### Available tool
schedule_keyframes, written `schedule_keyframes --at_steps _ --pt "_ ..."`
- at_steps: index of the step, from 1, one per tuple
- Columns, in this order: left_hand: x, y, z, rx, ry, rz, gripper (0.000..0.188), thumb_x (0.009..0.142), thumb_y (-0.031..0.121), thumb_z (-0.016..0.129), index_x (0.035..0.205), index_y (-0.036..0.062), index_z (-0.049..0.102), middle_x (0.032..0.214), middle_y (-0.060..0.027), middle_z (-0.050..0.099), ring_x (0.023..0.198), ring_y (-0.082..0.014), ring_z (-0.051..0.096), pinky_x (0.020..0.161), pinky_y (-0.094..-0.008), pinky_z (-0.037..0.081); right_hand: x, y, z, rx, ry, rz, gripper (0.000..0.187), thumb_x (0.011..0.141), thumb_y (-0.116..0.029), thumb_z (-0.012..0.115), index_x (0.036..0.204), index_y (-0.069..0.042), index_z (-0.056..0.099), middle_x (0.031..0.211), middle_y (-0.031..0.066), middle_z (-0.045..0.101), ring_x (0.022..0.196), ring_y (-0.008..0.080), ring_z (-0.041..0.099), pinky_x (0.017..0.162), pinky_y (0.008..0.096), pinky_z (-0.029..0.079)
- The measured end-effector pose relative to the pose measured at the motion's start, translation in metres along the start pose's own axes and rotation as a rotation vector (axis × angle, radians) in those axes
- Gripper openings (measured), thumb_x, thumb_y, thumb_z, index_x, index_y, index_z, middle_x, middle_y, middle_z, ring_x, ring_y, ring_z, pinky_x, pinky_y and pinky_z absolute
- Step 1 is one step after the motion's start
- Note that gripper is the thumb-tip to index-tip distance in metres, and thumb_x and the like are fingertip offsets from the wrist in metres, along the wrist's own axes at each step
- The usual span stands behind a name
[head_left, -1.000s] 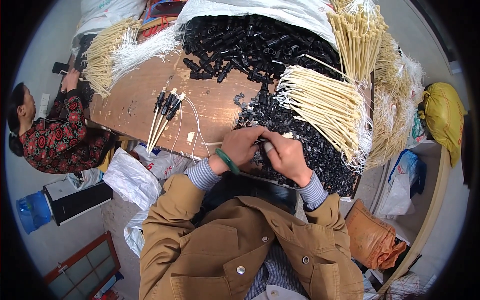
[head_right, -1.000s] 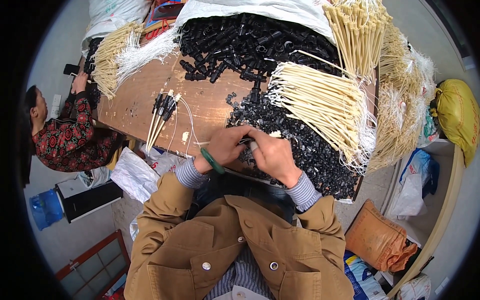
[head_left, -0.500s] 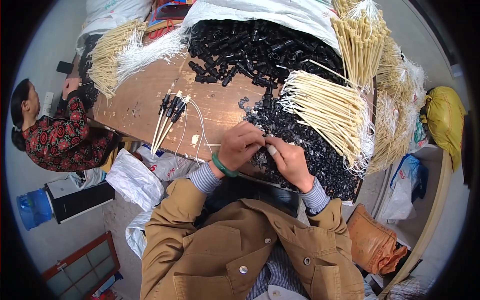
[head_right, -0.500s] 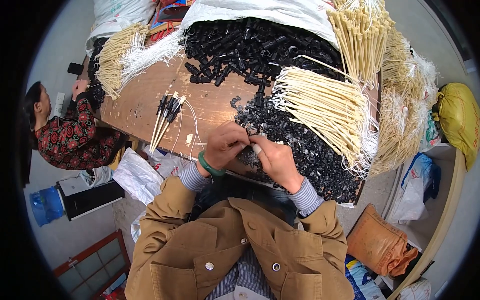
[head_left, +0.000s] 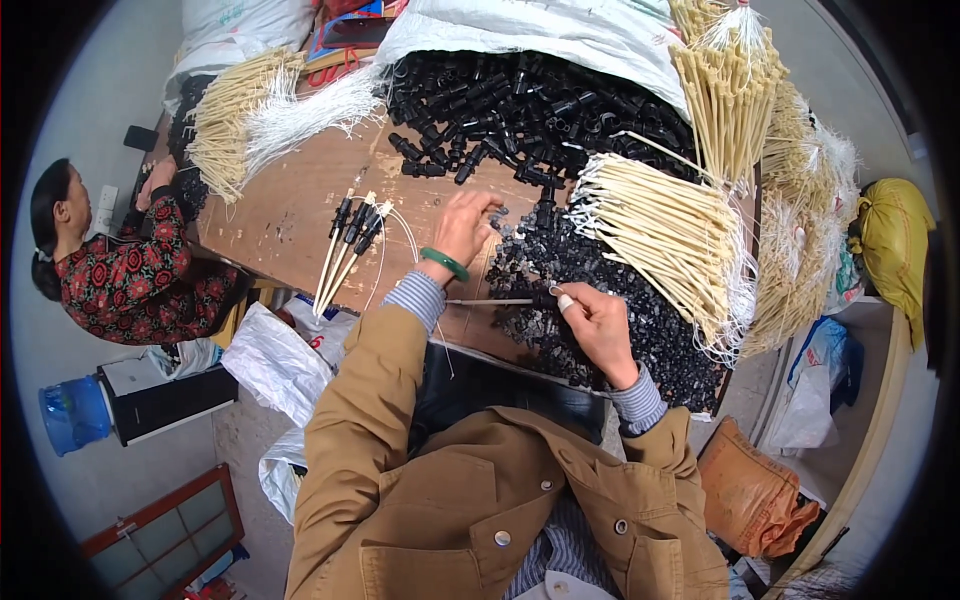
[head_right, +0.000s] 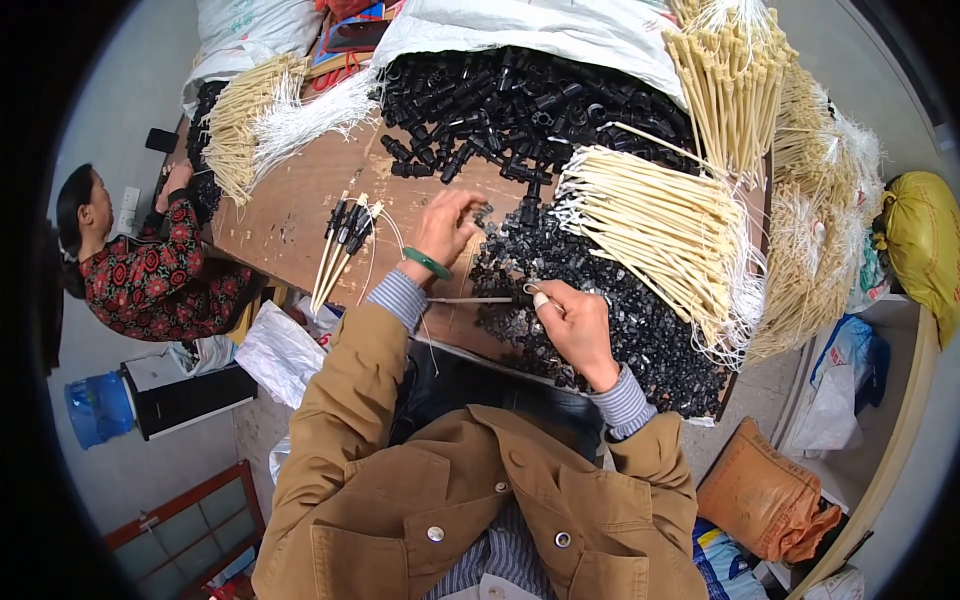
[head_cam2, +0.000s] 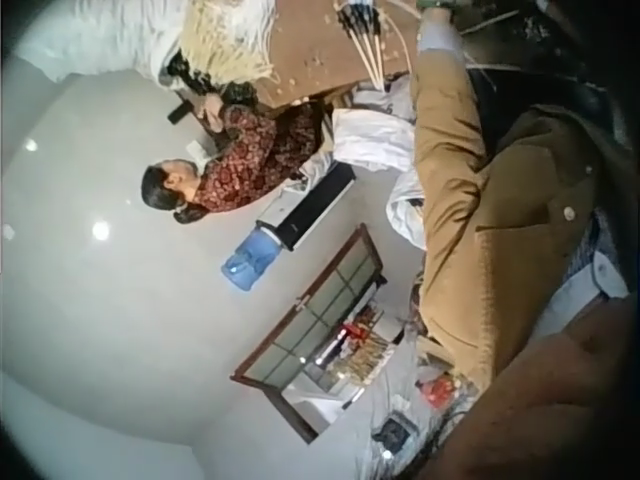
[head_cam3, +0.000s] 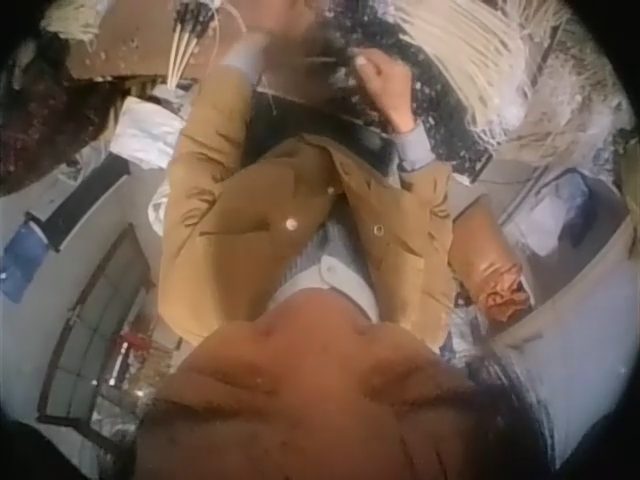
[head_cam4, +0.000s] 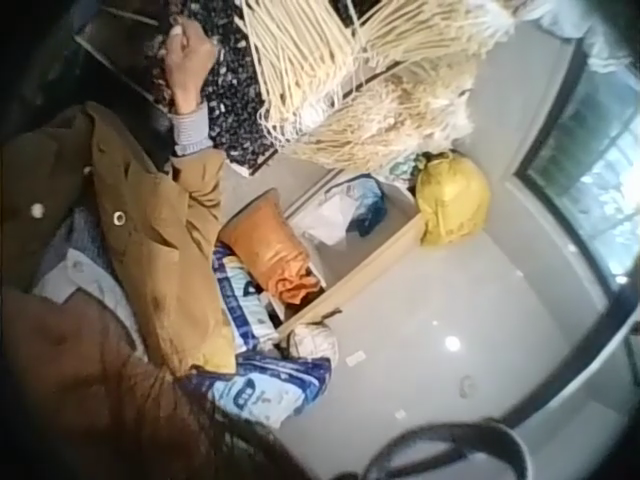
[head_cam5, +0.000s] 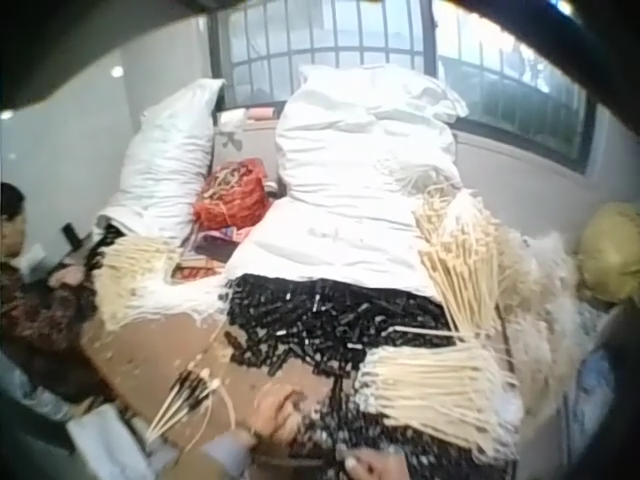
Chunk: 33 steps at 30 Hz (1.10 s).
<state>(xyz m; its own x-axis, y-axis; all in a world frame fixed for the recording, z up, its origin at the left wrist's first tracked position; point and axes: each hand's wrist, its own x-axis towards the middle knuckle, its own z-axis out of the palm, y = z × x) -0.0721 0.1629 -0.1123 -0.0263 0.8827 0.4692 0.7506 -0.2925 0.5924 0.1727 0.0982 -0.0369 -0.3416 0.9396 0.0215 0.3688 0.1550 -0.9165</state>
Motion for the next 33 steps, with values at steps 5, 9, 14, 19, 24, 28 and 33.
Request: schedule_keyframes --at_steps 5,9,14,19,24,28,33 --pt "0.001 0.01 -0.009 -0.106 -0.21 -0.145 0.033 0.066 -0.007 0.059 0.094 0.0096 0.065 0.076 -0.0009 0.06 0.07 -0.0152 0.049 0.067 -0.0294 0.044 -0.001 0.003 -0.004 0.038 0.018 0.087 0.014 0.083 -0.005 0.06 0.091 0.0 0.071 0.053 -0.0025 0.048 0.046 0.0082 0.034 0.044 0.0231 0.027" --pt "-0.005 0.018 -0.007 -0.079 -0.124 -0.069 0.03 0.065 -0.005 0.059 0.091 0.0086 0.066 0.078 -0.0016 0.059 0.07 -0.0157 0.049 0.067 -0.0298 0.044 0.001 -0.003 -0.006 0.053 -0.025 0.135 0.014 0.086 -0.003 0.058 0.093 0.0 0.07 0.057 -0.0047 0.048 0.05 0.0059 0.032 0.047 0.0208 0.027" --pt "-0.009 0.011 -0.005 -0.03 -0.068 0.033 0.028 0.063 -0.005 0.058 0.087 0.0067 0.066 0.075 -0.0018 0.058 0.065 -0.0164 0.047 0.064 -0.0286 0.044 -0.006 -0.008 -0.005 0.089 -0.03 0.155 0.014 0.087 -0.003 0.057 0.093 0.0 0.069 0.06 -0.0057 0.047 0.052 0.0045 0.032 0.048 0.0197 0.026" --pt "-0.012 0.055 -0.013 -0.39 -0.187 -0.251 0.024 0.066 -0.001 0.061 0.088 0.0049 0.067 0.08 -0.0021 0.061 0.066 -0.0164 0.05 0.063 -0.0274 0.045 0.002 0.003 -0.007 0.143 0.009 0.249 0.013 0.087 -0.002 0.057 0.091 0.001 0.069 0.06 -0.0053 0.05 0.052 0.0054 0.034 0.048 0.0203 0.029" --pt "-0.034 0.139 -0.011 -0.546 -0.126 -0.012 0.027 0.067 -0.001 0.065 0.092 0.0088 0.068 0.08 -0.0023 0.061 0.065 -0.0168 0.053 0.06 -0.027 0.045 0.007 0.022 0.011 0.239 0.091 0.08 0.013 0.082 -0.002 0.058 0.089 0.0 0.069 0.062 -0.0025 0.056 0.051 0.0103 0.039 0.047 0.0246 0.033" --pt "-0.037 0.139 -0.008 -0.452 -0.088 0.169 0.029 0.067 -0.006 0.063 0.092 0.0072 0.07 0.085 -0.0027 0.062 0.065 -0.0138 0.052 0.059 -0.0243 0.044 0.003 0.024 0.013 0.178 0.093 -0.021 0.014 0.08 -0.002 0.059 0.089 -0.001 0.069 0.065 0.0005 0.061 0.05 0.015 0.044 0.047 0.0278 0.036" --pt "-0.042 0.133 -0.014 -0.544 -0.174 -0.067 0.033 0.068 -0.011 0.059 0.095 0.0045 0.07 0.089 -0.0027 0.062 0.066 -0.0094 0.051 0.059 -0.0201 0.042 -0.003 0.018 0.014 -0.086 0.151 -0.084 0.015 0.08 -0.003 0.06 0.092 -0.003 0.068 0.071 0.004 0.065 0.05 0.0204 0.051 0.048 0.0305 0.04"
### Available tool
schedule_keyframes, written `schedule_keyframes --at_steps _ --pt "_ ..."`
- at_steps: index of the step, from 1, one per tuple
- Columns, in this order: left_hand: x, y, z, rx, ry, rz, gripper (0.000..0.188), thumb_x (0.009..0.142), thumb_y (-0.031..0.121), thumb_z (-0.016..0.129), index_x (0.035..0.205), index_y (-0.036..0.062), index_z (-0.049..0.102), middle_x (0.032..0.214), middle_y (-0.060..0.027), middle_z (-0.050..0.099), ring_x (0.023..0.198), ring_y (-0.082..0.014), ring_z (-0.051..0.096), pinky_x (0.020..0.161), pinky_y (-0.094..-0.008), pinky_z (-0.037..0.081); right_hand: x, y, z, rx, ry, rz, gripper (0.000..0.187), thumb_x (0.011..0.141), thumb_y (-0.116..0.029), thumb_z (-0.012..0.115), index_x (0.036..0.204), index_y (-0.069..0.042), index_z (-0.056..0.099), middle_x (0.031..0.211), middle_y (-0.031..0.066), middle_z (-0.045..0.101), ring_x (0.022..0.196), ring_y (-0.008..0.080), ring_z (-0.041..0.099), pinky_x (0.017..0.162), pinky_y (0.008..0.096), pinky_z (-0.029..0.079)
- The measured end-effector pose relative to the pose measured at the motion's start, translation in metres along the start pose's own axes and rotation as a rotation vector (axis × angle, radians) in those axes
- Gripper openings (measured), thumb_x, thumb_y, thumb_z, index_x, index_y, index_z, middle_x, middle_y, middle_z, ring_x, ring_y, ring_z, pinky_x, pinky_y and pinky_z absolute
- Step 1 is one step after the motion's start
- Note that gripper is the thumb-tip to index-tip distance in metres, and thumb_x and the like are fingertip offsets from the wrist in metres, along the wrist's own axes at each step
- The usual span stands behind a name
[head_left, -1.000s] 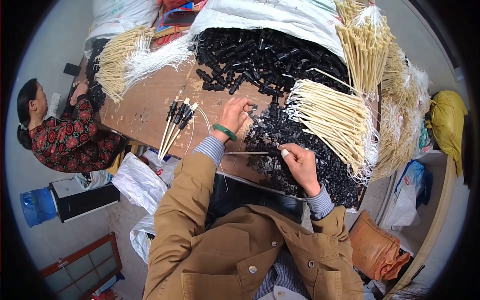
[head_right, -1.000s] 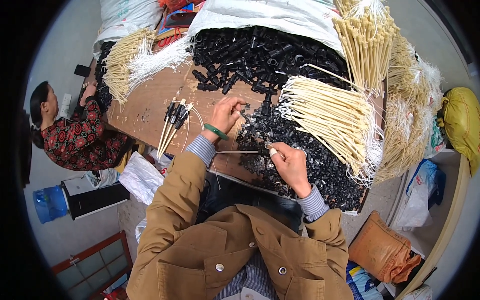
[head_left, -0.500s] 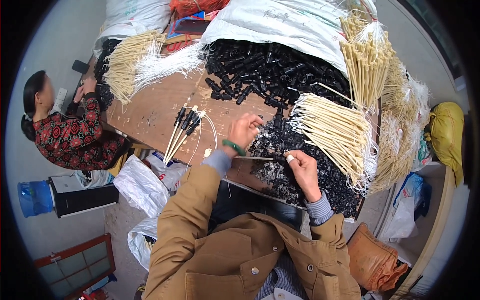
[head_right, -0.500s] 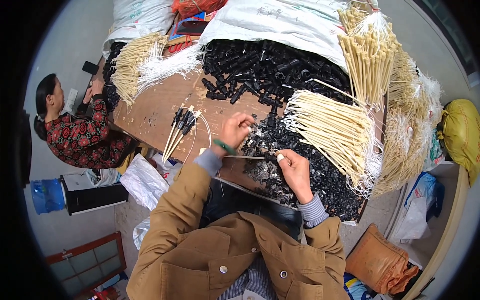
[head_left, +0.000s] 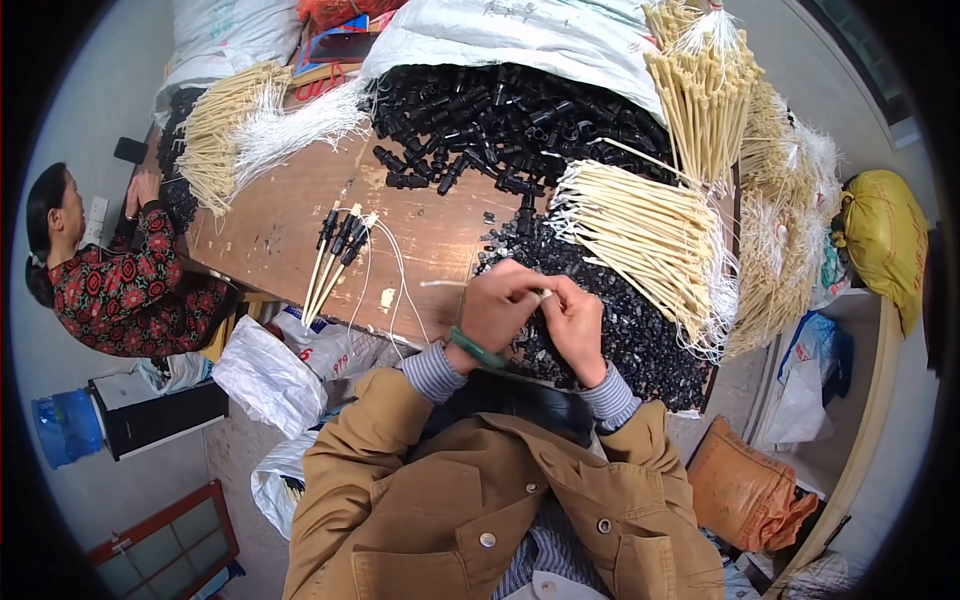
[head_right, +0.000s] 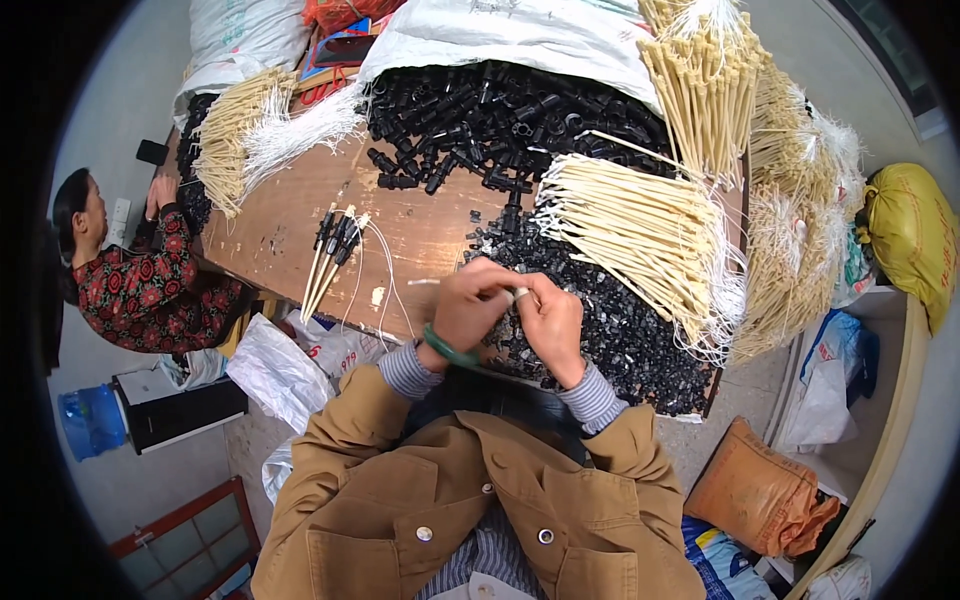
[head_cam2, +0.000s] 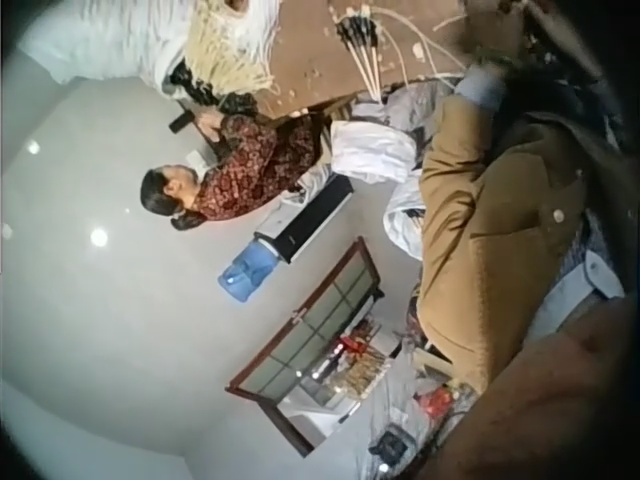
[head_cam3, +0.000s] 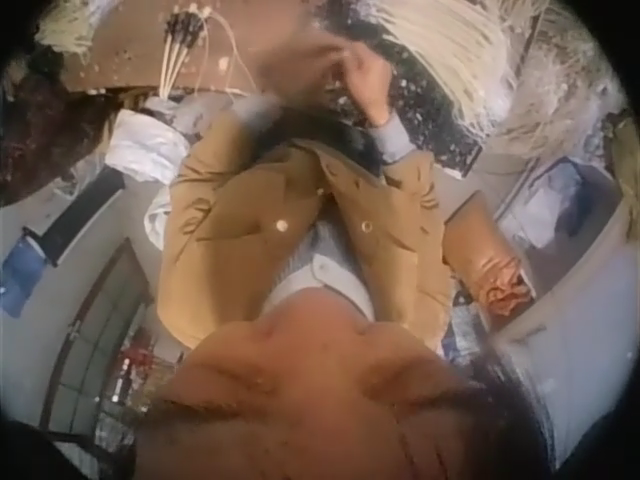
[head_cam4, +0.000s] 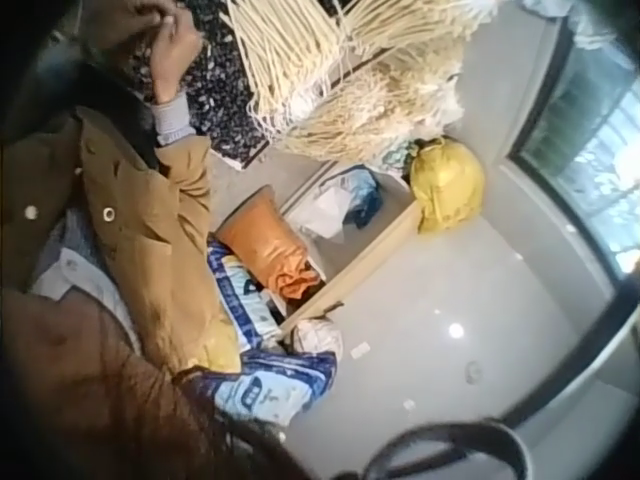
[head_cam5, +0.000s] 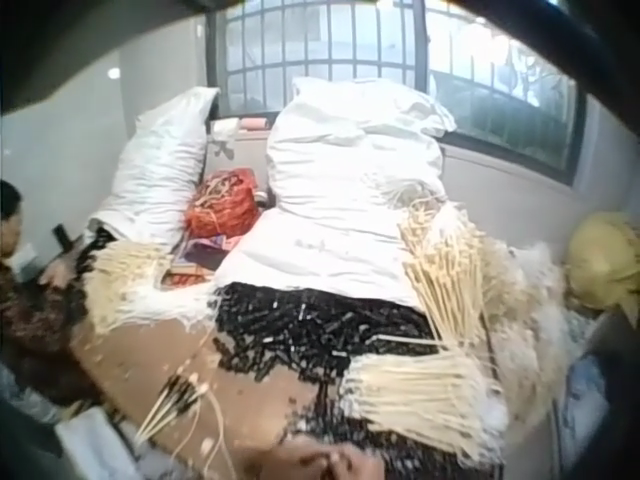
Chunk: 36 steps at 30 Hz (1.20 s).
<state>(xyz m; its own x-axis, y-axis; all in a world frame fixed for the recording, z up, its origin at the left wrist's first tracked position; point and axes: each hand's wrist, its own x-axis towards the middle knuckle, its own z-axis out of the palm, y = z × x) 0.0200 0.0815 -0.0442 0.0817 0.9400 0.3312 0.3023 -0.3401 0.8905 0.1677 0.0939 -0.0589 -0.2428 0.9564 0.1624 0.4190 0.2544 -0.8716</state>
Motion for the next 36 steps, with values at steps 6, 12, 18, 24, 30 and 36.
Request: schedule_keyframes --at_steps 6,12,18,24,30,36 --pt "0.004 0.005 -0.004 -0.297 0.111 -0.551 0.027 0.069 -0.011 0.058 0.089 0.0033 0.07 0.078 -0.0004 0.061 0.064 -0.0059 0.05 0.056 -0.0157 0.041 -0.004 -0.011 0.003 -0.27 0.138 -0.158 0.015 0.082 -0.004 0.061 0.095 -0.004 0.068 0.072 0.0067 0.065 0.051 0.0196 0.053 0.049 0.0294 0.042" --pt "0.003 -0.001 -0.009 -0.284 0.091 -0.515 0.023 0.07 -0.011 0.059 0.088 0.0016 0.069 0.072 0.0017 0.06 0.061 -0.0041 0.048 0.057 -0.0142 0.04 -0.005 -0.016 0.005 -0.345 0.146 -0.253 0.015 0.083 -0.005 0.062 0.097 -0.004 0.069 0.073 0.0075 0.066 0.051 0.0209 0.055 0.049 0.0305 0.043" --pt "0.003 -0.012 -0.011 -0.07 0.095 -0.366 0.02 0.069 -0.009 0.06 0.082 0.0022 0.068 0.073 0.0014 0.062 0.06 -0.0048 0.048 0.056 -0.0149 0.04 -0.003 -0.014 0.004 -0.291 0.141 -0.283 0.014 0.083 -0.007 0.063 0.096 -0.004 0.068 0.07 0.0066 0.065 0.048 0.0189 0.052 0.047 0.0288 0.041" --pt "0.009 -0.011 -0.017 0.212 0.105 -0.225 0.018 0.063 -0.006 0.062 0.077 0.0051 0.066 0.075 0.0004 0.063 0.066 -0.0118 0.053 0.063 -0.0213 0.045 0.0 -0.019 -0.007 -0.202 0.008 -0.162 0.012 0.082 -0.007 0.064 0.093 -0.005 0.068 0.063 0.0044 0.061 0.045 0.0135 0.044 0.045 0.0254 0.036" --pt "0.017 -0.009 -0.019 0.335 0.096 0.068 0.021 0.06 0.0 0.063 0.08 0.0076 0.065 0.086 -0.0021 0.066 0.075 -0.0182 0.057 0.071 -0.0274 0.046 0.014 -0.016 -0.021 0.061 -0.162 0.188 0.01 0.084 -0.006 0.065 0.092 -0.003 0.068 0.058 -0.0012 0.055 0.045 0.0072 0.039 0.043 0.0224 0.031" --pt "0.021 -0.002 -0.021 0.335 -0.14 0.273 0.029 0.062 0.003 0.065 0.091 0.0088 0.067 0.095 -0.0009 0.066 0.077 -0.0187 0.059 0.069 -0.0269 0.046 0.025 -0.026 -0.048 0.845 -0.396 0.573 0.011 0.086 -0.004 0.063 0.095 0.0 0.068 0.059 -0.0052 0.053 0.046 0.004 0.038 0.041 0.0209 0.028"
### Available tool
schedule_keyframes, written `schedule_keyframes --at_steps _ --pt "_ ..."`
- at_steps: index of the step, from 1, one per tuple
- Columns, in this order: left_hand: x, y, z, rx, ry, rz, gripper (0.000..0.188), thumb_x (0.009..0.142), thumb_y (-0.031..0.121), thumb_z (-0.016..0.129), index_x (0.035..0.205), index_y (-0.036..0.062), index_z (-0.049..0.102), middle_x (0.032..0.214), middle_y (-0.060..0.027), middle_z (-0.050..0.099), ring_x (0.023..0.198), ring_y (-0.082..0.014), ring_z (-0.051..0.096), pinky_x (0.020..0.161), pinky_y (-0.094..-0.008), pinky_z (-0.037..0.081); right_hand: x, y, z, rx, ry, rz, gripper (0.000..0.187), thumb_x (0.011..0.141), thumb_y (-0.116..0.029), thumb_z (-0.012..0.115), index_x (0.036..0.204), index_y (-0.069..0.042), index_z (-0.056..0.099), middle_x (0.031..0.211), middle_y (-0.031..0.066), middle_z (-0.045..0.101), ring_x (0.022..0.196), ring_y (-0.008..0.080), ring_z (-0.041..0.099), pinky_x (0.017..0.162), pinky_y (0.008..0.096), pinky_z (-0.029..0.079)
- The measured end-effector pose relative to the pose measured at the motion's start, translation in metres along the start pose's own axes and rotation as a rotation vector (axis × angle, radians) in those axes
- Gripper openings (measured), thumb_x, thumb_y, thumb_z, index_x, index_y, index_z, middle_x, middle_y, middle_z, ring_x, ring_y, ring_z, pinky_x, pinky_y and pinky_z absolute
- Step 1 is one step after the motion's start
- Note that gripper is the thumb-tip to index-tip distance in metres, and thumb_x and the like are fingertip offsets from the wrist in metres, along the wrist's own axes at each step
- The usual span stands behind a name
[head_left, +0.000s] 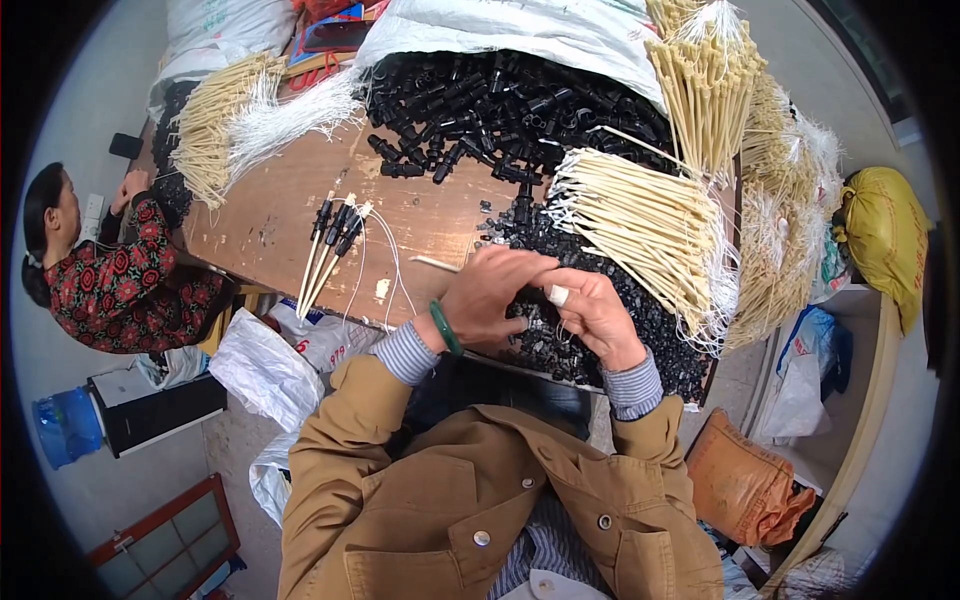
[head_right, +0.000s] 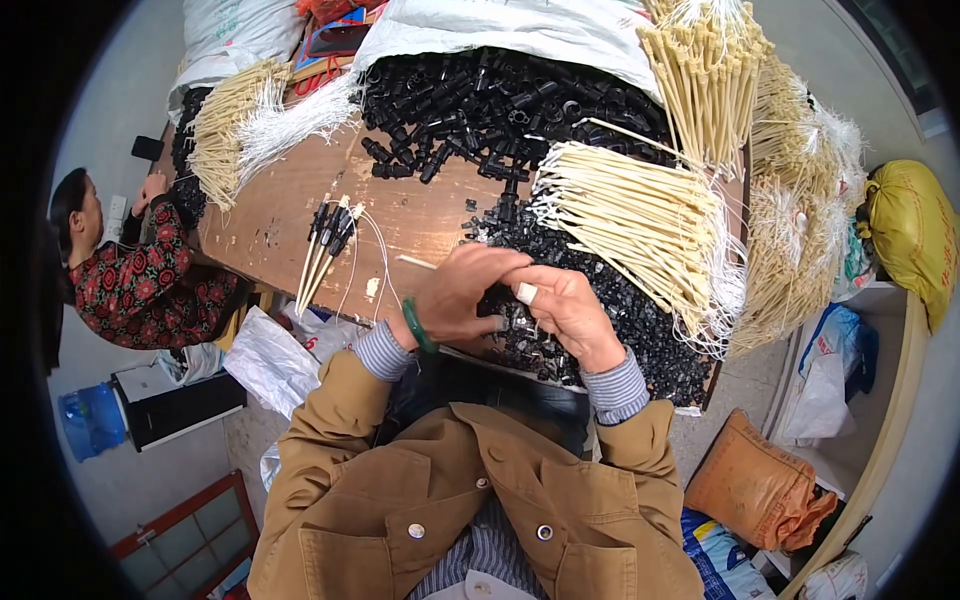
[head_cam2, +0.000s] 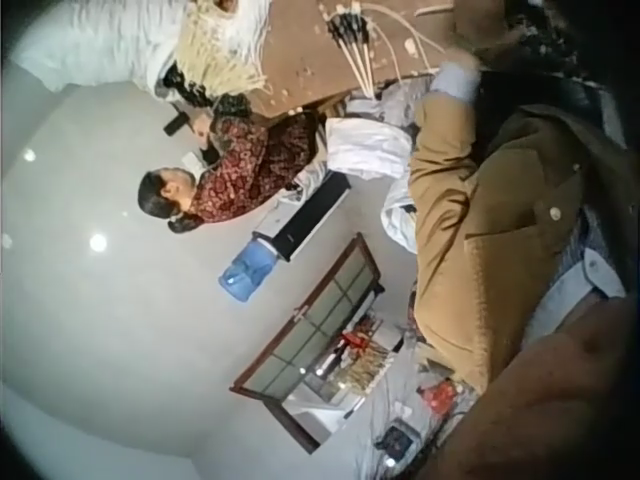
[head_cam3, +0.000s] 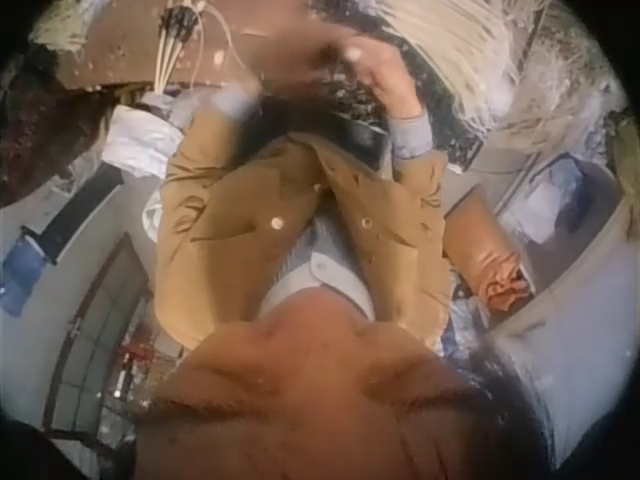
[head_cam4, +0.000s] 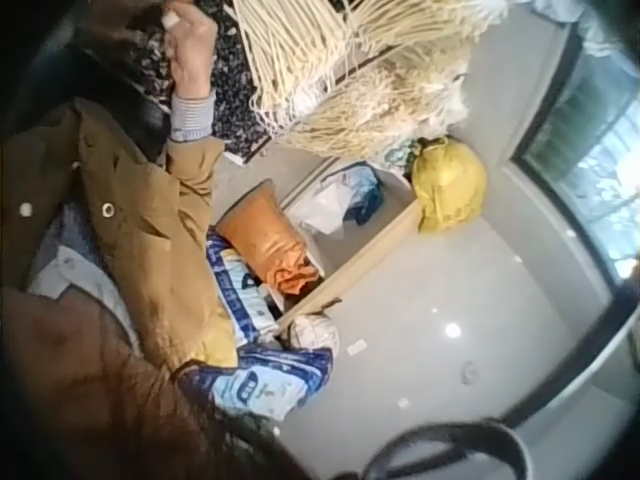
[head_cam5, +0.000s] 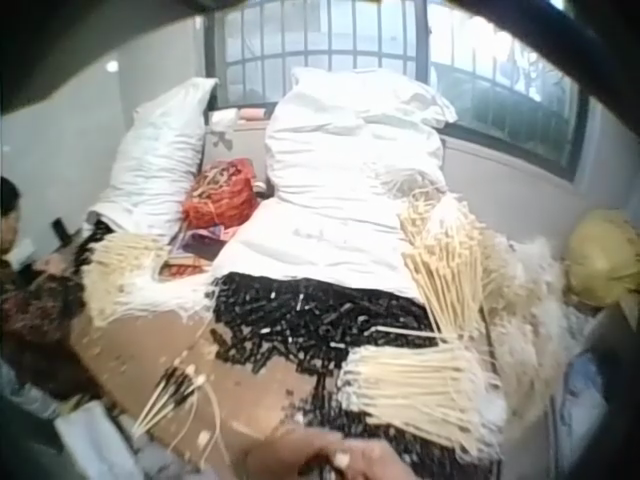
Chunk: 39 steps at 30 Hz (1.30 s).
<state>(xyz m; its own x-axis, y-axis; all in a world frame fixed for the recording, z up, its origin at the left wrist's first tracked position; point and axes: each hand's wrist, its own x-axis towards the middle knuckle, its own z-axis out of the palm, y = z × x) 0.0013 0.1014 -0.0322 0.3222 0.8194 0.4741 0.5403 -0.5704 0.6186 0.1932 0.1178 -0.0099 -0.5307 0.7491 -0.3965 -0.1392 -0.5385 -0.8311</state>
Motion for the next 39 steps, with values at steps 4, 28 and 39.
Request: schedule_keyframes --at_steps 4,28,39 --pt "-0.007 -0.002 0.001 -0.086 -0.146 -0.116 0.032 0.063 0.006 0.066 0.095 0.0087 0.068 0.094 -0.0019 0.066 0.073 -0.019 0.059 0.064 -0.0267 0.046 -0.004 0.002 -0.003 0.075 0.058 -0.018 0.015 0.086 -0.002 0.062 0.099 0.0 0.068 0.06 -0.0043 0.054 0.045 0.0044 0.037 0.04 0.021 0.028" --pt "-0.013 -0.001 -0.014 -0.126 -0.267 -0.441 0.031 0.069 0.003 0.062 0.099 0.0047 0.068 0.08 -0.0067 0.069 0.062 -0.0201 0.058 0.058 -0.0274 0.046 -0.007 0.025 0.004 -1.387 0.176 -0.811 0.033 0.076 -0.005 0.063 0.108 -0.012 0.067 0.056 -0.0022 0.047 0.039 0.0119 0.038 0.037 0.0276 0.032" --pt "-0.043 0.016 -0.038 0.372 -0.088 -0.15 0.017 0.073 0.009 0.059 0.089 0.0121 0.064 0.076 -0.0043 0.061 0.064 -0.0207 0.056 0.055 -0.0336 0.045 0.005 0.025 0.046 -0.92 0.122 -0.384 0.02 0.078 -0.004 0.069 0.097 -0.006 0.067 0.065 -0.0017 0.058 0.049 0.01 0.046 0.048 0.0245 0.038"
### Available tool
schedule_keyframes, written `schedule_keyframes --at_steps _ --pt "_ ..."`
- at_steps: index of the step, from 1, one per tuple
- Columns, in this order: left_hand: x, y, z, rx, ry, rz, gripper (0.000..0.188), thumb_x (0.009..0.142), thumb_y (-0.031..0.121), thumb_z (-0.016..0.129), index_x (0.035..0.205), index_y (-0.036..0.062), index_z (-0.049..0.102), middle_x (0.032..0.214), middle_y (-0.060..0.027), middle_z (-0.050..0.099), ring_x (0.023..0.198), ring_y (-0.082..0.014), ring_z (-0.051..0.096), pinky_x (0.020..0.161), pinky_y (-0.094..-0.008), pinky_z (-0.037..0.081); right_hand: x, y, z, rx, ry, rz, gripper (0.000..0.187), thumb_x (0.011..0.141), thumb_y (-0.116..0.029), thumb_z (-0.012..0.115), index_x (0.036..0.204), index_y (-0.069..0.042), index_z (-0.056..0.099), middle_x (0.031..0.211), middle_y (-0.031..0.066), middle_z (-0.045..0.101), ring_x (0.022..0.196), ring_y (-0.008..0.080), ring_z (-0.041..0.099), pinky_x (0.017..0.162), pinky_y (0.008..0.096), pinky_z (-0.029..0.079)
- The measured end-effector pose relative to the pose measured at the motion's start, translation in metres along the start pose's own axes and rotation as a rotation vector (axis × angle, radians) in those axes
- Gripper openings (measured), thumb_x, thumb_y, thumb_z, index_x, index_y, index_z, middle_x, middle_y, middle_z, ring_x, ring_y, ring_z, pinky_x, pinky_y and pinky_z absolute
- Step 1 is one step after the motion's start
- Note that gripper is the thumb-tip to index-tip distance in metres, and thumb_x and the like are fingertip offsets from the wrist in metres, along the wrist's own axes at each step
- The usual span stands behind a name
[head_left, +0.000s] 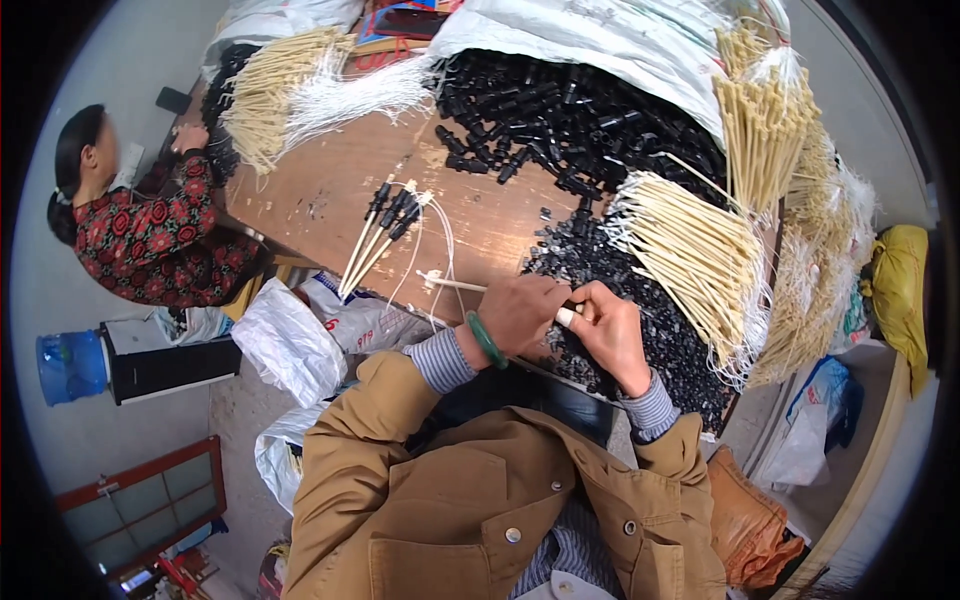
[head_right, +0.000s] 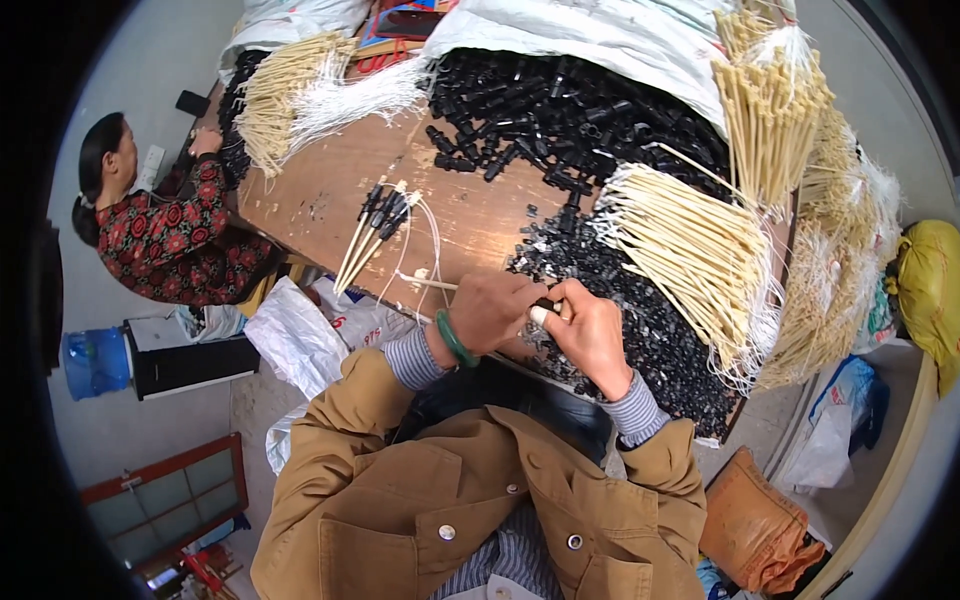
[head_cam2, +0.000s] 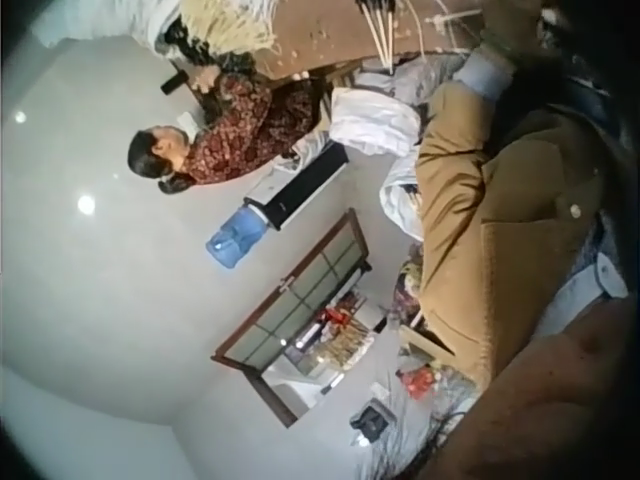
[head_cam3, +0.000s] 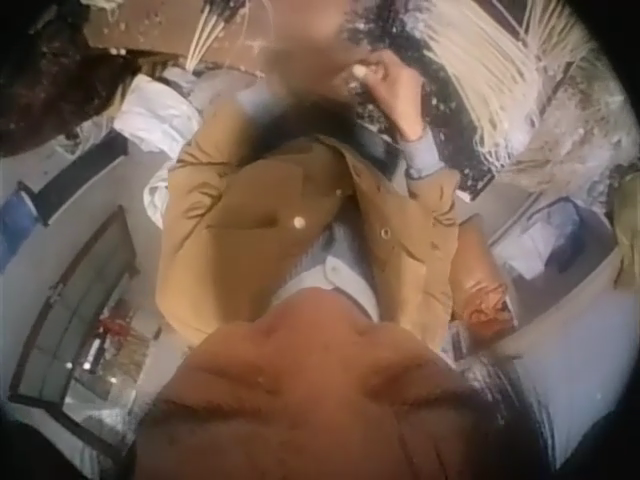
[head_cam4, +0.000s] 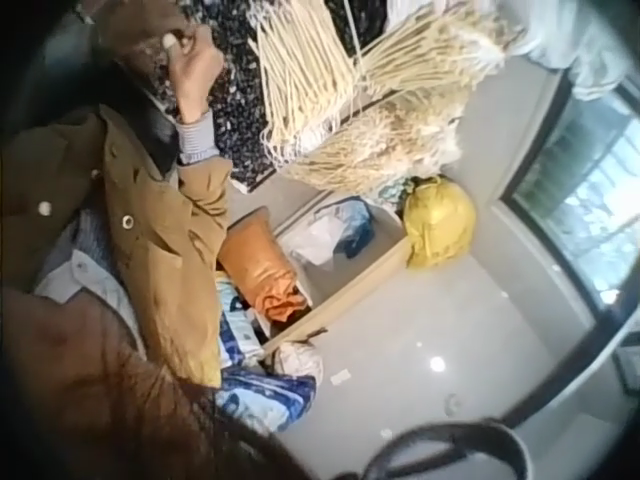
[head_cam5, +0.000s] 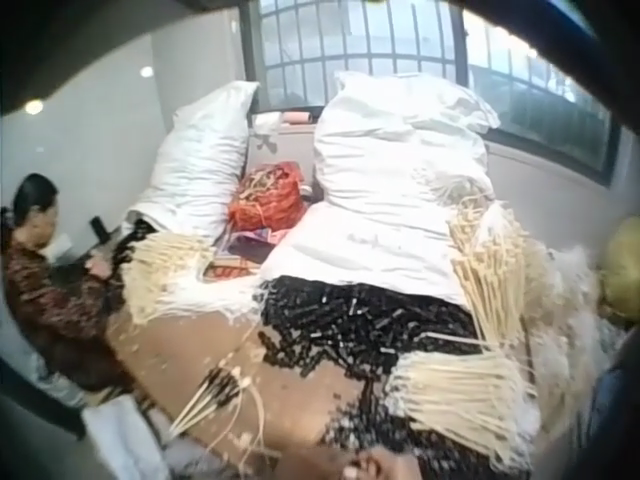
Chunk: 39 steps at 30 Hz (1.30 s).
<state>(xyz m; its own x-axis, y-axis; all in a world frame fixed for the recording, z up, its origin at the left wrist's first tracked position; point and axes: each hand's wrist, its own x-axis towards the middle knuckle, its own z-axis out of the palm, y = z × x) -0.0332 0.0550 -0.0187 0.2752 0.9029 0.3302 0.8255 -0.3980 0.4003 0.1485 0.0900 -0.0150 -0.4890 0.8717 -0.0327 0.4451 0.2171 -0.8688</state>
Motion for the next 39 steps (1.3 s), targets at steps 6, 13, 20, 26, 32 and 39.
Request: schedule_keyframes --at_steps 6,13,20,26,32,39 --pt "-0.014 -0.089 -0.043 0.125 0.344 -0.327 0.022 0.07 0.012 0.061 0.092 0.0098 0.068 0.079 -0.0082 0.064 0.069 -0.025 0.057 0.064 -0.034 0.047 0.019 -0.023 -0.004 0.035 0.397 -0.067 0.025 0.077 0.0 0.068 0.101 -0.005 0.067 0.078 0.0018 0.064 0.06 0.0112 0.053 0.054 0.0233 0.042" --pt "-0.037 -0.204 -0.057 0.184 0.224 -1.063 0.03 0.07 0.019 0.065 0.1 0.0149 0.068 0.095 -0.0089 0.068 0.087 -0.032 0.06 0.081 -0.0399 0.047 -0.004 -0.034 0.055 -0.03 -0.069 -0.544 0.028 0.076 -0.002 0.066 0.104 -0.004 0.067 0.091 0.008 0.067 0.072 0.0218 0.06 0.065 0.0299 0.048" --pt "0.018 -0.125 -0.015 0.077 0.359 -0.451 0.029 0.072 0.016 0.065 0.099 0.0081 0.069 0.096 -0.006 0.069 0.087 -0.0259 0.061 0.081 -0.0358 0.048 0.003 0.027 -0.043 -0.177 0.171 -0.064 0.015 0.077 -0.008 0.068 0.091 -0.002 0.069 0.08 0.0064 0.064 0.063 0.0191 0.054 0.06 0.0301 0.044" --pt "0.1 -0.058 0.066 -0.27 0.024 -0.118 0.031 0.076 0.004 0.056 0.103 0.0118 0.07 0.1 -0.0082 0.068 0.086 -0.0248 0.06 0.077 -0.0342 0.049 -0.025 0.084 -0.113 -0.761 0.33 0.113 0.01 0.078 -0.006 0.064 0.087 -0.004 0.068 0.075 0.0078 0.062 0.059 0.0196 0.053 0.058 0.0308 0.043" --pt "0.127 -0.059 0.095 0.033 -0.239 -0.241 0.034 0.077 0.001 0.054 0.105 0.0142 0.069 0.097 -0.0083 0.066 0.078 -0.0231 0.057 0.071 -0.0335 0.049 -0.026 0.086 -0.116 -0.873 0.251 0.148 0.009 0.078 -0.004 0.061 0.085 -0.004 0.067 0.072 0.0069 0.06 0.054 0.0204 0.049 0.054 0.0309 0.041" --pt "0.098 -0.078 0.087 -0.073 0.025 -0.045 0.037 0.075 -0.001 0.056 0.109 0.0124 0.066 0.098 -0.006 0.063 0.075 -0.0175 0.054 0.066 -0.0284 0.046 -0.017 0.059 -0.1 -0.311 0.264 0.013 0.011 0.081 -0.003 0.06 0.09 -0.003 0.067 0.069 0.0034 0.059 0.053 0.0159 0.045 0.051 0.0282 0.038"
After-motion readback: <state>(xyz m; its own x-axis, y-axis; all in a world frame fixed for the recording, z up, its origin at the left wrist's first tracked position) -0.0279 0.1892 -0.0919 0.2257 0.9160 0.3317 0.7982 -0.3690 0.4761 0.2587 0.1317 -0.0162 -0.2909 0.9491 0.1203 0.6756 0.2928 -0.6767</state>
